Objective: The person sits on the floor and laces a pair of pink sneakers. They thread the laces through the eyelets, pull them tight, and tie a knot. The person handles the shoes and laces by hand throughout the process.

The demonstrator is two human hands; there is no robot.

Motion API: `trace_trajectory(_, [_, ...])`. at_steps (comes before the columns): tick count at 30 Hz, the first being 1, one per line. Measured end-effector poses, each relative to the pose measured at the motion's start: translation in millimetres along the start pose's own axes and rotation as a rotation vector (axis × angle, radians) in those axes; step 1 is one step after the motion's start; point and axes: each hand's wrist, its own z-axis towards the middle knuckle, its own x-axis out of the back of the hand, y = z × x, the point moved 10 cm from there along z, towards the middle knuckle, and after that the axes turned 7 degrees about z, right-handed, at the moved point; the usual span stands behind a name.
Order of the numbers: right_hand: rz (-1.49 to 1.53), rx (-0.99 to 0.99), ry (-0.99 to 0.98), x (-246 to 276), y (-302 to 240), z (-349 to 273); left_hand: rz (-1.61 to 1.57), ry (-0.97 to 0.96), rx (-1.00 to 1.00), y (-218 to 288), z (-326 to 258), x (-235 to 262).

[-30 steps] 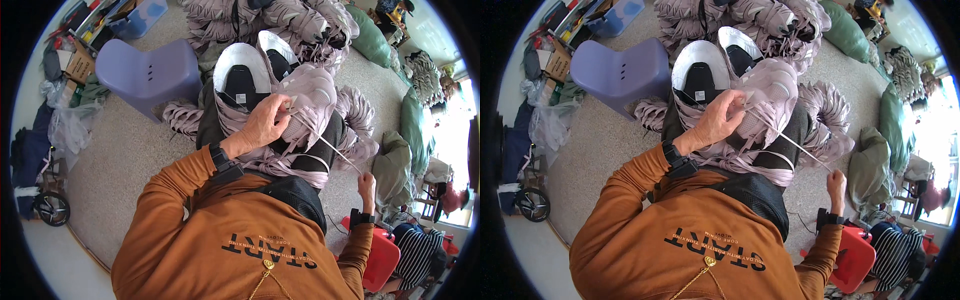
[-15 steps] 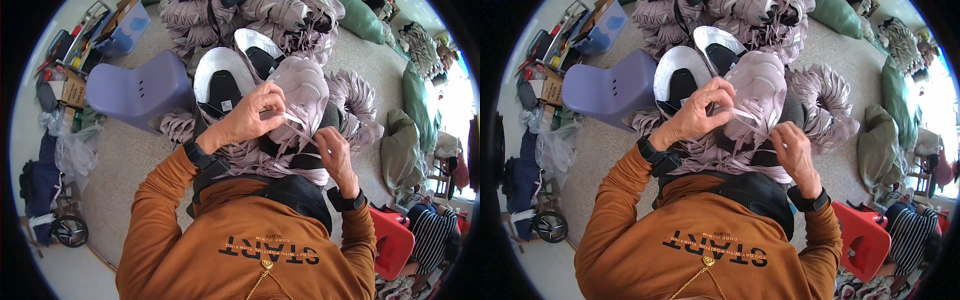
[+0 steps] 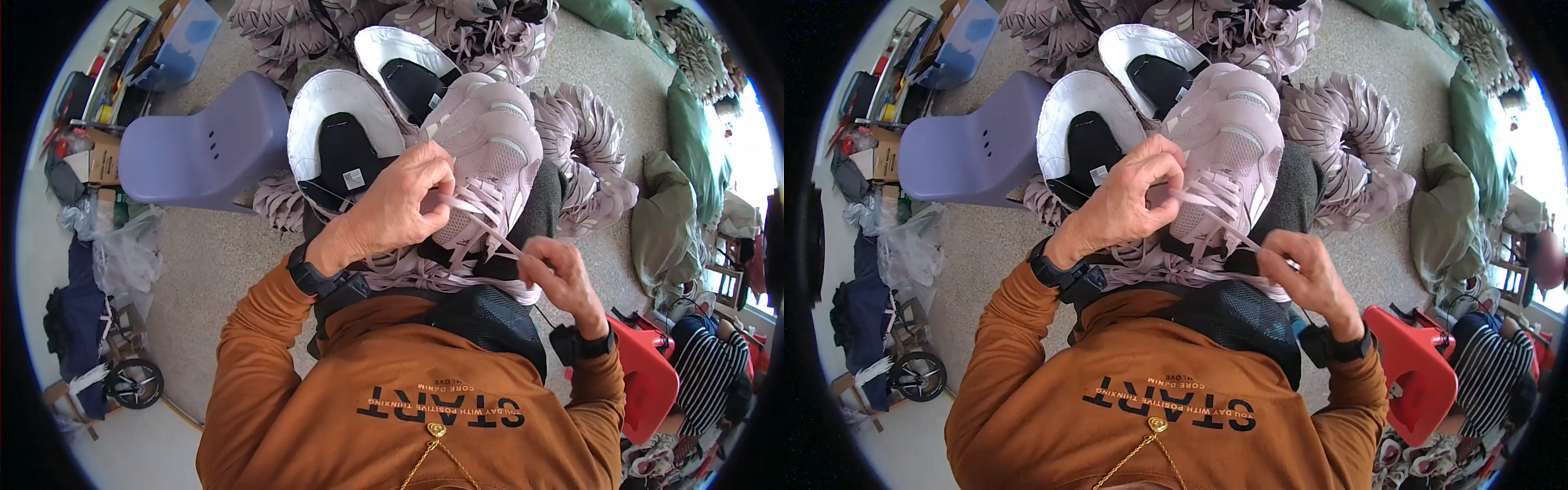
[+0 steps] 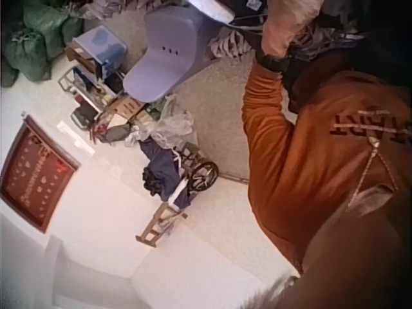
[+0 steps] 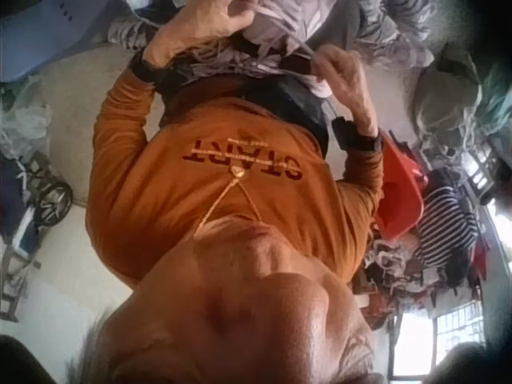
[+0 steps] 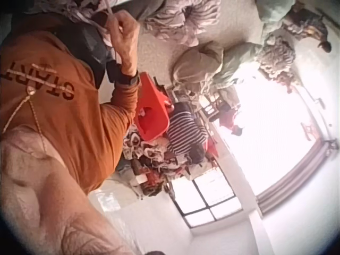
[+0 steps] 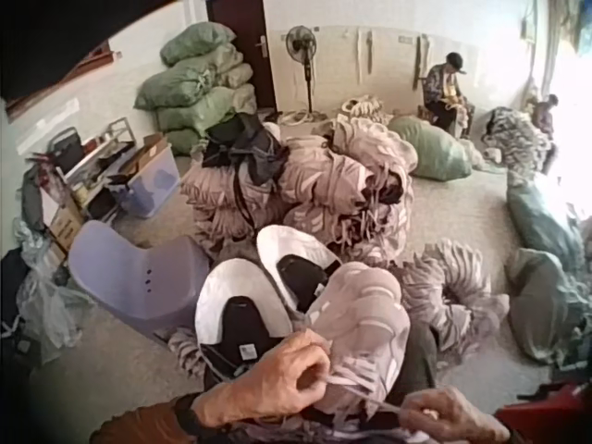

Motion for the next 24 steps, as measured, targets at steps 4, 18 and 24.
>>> trace_trajectory(4, [0.076,-0.313,-0.088,22,49,-41,-0.117,-0.05,0.05,-10,3,-6])
trace_trajectory(18, [0.264,-0.333,-0.106,15,30,15,-0.316,-0.014,0.341,-8,-60,-16])
trace_trajectory(24, [0.319,-0.182,-0.023,30,-2,28,-0.94,-0.08,0.766,-14,-113,-70])
